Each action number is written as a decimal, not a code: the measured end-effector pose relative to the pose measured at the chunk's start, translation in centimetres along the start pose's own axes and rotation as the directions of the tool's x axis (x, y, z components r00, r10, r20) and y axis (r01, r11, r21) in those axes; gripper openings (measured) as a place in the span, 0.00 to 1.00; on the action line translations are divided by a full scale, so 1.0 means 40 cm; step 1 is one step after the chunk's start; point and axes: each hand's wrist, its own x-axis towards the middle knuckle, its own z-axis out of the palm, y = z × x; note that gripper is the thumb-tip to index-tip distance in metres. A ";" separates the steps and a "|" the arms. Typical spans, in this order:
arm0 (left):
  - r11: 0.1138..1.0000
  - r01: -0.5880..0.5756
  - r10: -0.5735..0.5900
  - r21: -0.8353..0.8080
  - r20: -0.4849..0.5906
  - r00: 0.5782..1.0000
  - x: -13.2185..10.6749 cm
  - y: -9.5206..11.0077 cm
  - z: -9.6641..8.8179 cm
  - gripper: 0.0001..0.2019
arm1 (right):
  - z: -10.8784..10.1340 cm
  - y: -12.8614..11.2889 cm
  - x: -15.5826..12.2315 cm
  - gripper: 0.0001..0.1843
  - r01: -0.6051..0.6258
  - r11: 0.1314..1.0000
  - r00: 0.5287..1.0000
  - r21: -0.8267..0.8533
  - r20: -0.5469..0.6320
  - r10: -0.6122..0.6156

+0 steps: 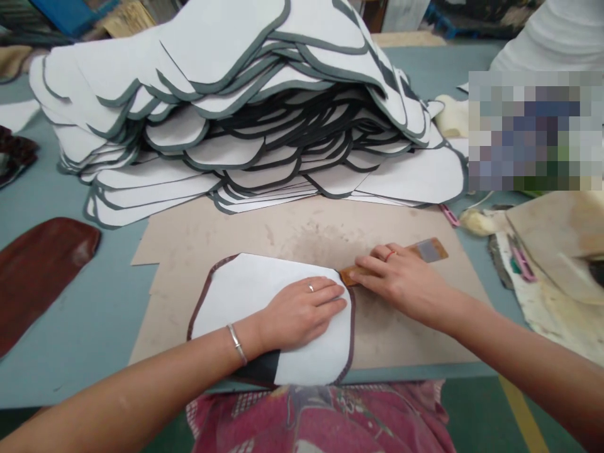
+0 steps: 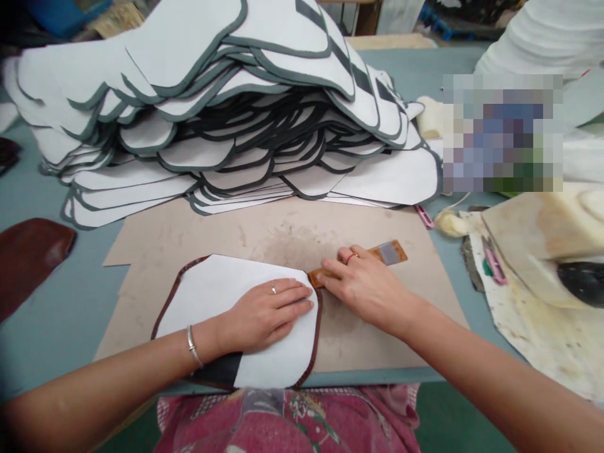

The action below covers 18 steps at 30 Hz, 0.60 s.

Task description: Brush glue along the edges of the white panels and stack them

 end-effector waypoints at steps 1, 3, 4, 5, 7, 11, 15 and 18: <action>1.000 -0.003 0.003 0.003 -0.005 1.000 0.000 0.000 -0.001 0.17 | 0.000 0.006 0.007 0.14 0.013 1.000 1.000 0.007 -0.005 -0.013; 1.000 -0.006 0.006 0.014 -0.014 1.000 0.002 0.000 -0.005 0.16 | 0.002 0.014 0.019 0.13 0.029 0.999 0.999 0.027 -0.021 -0.029; 1.000 -0.007 0.007 0.020 -0.014 1.000 0.004 0.000 -0.007 0.16 | 0.004 0.016 0.024 0.13 0.029 0.999 0.999 0.040 -0.029 -0.028; 1.000 -0.008 0.009 0.026 -0.014 1.000 0.005 0.001 -0.008 0.16 | 0.007 0.017 0.027 0.13 0.025 0.998 0.999 0.054 -0.037 -0.023; 0.999 -0.009 0.009 0.033 -0.010 1.000 0.007 0.004 -0.009 0.16 | 0.018 0.014 0.034 0.14 0.002 0.996 0.998 0.085 -0.056 0.003; 1.000 0.014 -0.014 0.005 0.002 1.000 0.004 0.010 -0.008 0.15 | 0.058 -0.001 0.042 0.16 -0.176 0.963 0.975 0.205 -0.101 0.200; 0.992 0.124 -0.123 0.008 -0.061 0.990 -0.007 -0.015 -0.040 0.15 | 0.115 -0.013 0.045 0.20 -0.457 0.861 0.851 0.223 -0.171 0.496; 0.884 0.442 -0.428 0.152 -0.118 0.896 -0.014 -0.055 -0.086 0.19 | 0.146 -0.023 0.046 0.25 -0.638 0.739 0.702 0.215 -0.231 0.673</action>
